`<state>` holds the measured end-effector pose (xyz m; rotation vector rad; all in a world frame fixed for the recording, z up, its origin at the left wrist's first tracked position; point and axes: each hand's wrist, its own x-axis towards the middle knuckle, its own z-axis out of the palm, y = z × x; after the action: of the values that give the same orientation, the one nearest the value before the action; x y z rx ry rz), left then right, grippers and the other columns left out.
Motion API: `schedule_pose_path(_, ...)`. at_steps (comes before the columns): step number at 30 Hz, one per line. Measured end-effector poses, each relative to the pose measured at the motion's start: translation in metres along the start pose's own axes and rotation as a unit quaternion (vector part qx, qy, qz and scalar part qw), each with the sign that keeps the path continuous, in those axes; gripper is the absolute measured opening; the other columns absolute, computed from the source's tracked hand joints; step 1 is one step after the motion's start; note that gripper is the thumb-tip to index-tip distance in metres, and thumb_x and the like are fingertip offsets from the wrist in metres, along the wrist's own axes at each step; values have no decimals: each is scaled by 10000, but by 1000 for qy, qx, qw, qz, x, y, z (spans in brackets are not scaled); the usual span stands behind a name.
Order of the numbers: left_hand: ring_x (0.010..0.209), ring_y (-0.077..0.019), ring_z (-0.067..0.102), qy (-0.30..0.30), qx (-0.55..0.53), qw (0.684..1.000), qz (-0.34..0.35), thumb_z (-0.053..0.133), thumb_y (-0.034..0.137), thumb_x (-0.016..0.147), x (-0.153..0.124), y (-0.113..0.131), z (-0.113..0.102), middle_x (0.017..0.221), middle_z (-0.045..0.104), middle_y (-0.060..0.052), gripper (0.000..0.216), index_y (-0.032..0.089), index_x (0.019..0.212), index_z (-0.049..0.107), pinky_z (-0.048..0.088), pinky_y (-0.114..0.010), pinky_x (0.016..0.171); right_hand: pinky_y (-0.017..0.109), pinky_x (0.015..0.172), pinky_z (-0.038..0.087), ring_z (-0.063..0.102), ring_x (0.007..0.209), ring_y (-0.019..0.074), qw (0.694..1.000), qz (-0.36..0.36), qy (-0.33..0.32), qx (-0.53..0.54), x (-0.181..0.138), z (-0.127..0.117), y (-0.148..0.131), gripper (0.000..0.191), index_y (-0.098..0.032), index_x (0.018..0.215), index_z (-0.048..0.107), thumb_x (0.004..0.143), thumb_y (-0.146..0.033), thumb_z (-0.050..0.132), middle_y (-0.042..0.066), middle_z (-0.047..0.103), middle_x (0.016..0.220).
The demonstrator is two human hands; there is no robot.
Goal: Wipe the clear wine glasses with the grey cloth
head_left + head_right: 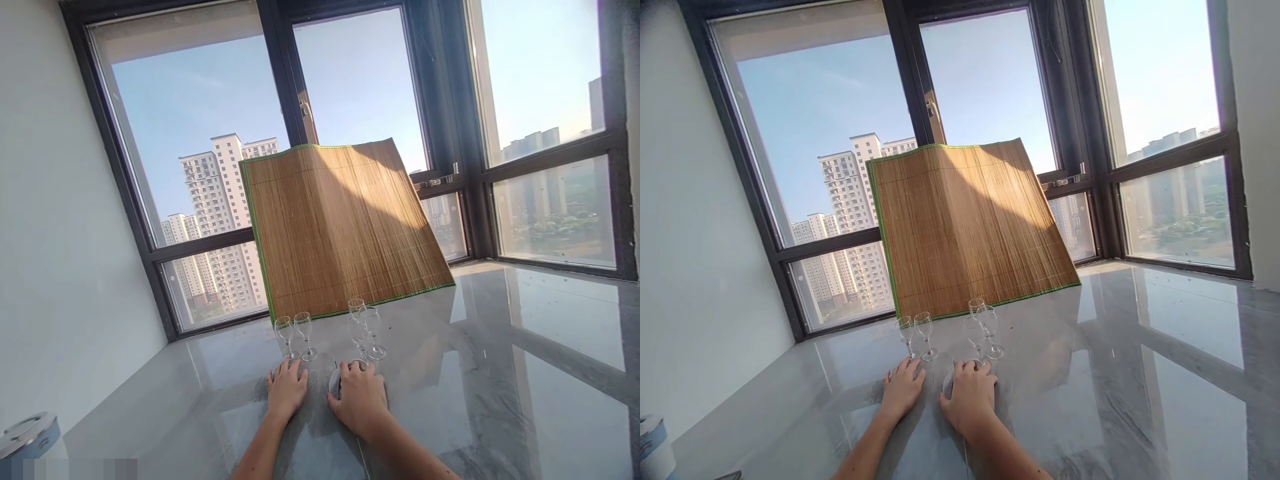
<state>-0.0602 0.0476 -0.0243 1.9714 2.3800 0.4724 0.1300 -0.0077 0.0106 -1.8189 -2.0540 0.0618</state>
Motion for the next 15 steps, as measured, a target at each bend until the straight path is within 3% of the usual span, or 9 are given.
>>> schedule_pose_path(7, 1443, -300, 367, -3, -17, 1000, 2, 394, 427, 938, 0, -2, -1, 1550, 444, -99, 476, 272, 1340, 596, 154, -566, 1200, 625, 775, 458, 681, 938, 441, 993, 64, -52, -85, 11, -6, 12, 565, -90, 1266, 625, 841, -462, 604, 312, 649, 1170)
schedule_pose_path(15, 1442, -300, 365, 2, -17, 1000, 0, 395, 416, 937, 0, -2, 1, 1541, 456, -92, 464, 276, 1330, 598, 155, -566, 1200, 583, 716, 508, 584, 1139, 477, 993, 86, -70, -45, 14, -16, 39, 482, -95, 1201, 650, 827, -397, 635, 278, 685, 1125)
